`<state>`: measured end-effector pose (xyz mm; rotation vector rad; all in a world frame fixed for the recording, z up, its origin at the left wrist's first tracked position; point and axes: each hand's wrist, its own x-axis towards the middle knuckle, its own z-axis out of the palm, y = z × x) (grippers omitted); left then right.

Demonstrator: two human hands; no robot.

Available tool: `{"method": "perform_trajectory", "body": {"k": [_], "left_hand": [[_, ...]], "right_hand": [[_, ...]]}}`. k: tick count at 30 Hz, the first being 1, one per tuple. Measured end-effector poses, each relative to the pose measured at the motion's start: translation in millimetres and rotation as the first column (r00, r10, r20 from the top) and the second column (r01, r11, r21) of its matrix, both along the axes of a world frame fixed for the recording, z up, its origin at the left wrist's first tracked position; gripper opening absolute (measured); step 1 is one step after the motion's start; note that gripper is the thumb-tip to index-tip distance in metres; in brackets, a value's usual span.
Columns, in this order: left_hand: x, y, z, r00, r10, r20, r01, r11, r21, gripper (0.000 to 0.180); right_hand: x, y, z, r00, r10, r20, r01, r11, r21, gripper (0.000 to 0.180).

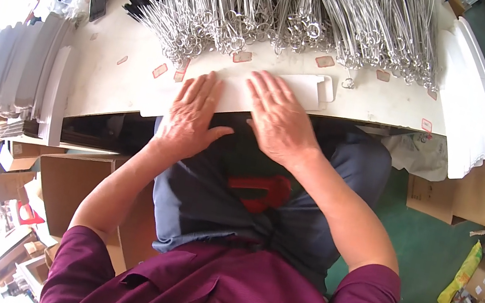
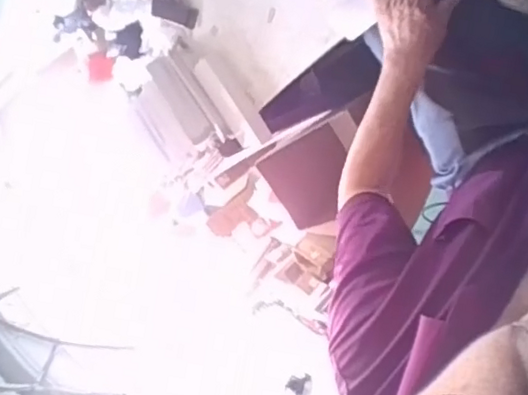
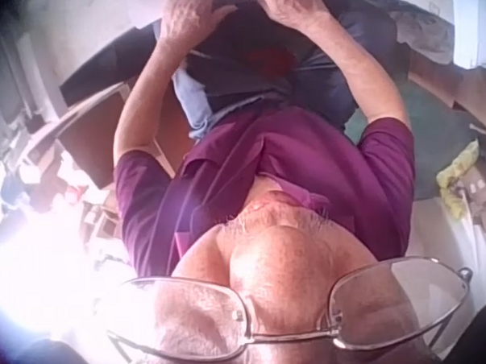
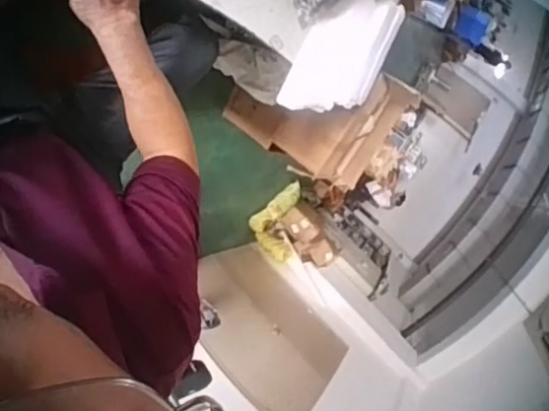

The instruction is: Packaging sets of wire brushes into white cardboard sleeves by hand.

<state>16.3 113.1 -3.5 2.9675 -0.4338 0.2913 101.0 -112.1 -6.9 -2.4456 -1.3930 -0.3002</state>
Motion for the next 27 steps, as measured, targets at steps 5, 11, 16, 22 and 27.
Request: {"method": "perform_trajectory", "body": {"k": [5,11,16,22,27], "left_hand": [[-28,53,3,0.989,0.151,-0.007,-0.150,0.987,0.059,0.090],[-31,51,10,0.991,0.119,0.058,-0.123,0.990,0.069,0.076],[-43,14,69,0.979,-0.054,-0.195,0.020,0.985,-0.171,0.059],[-18,-26,78,0.809,-0.083,-0.582,-0.249,0.848,-0.467,0.062],[-33,-20,56,0.940,0.054,-0.338,-0.207,0.875,-0.437,0.063]], "right_hand": [[15,-52,-1,0.971,-0.229,0.062,0.234,0.969,-0.075,0.075],[16,-58,-7,0.990,-0.139,0.031,0.135,0.985,0.105,0.057],[-2,-59,11,0.996,-0.030,0.089,0.014,0.986,0.169,0.037],[-31,-25,30,0.974,0.214,0.079,-0.226,0.957,0.183,0.036],[-43,-35,31,0.993,-0.103,-0.064,0.121,0.876,0.467,0.040]]}}
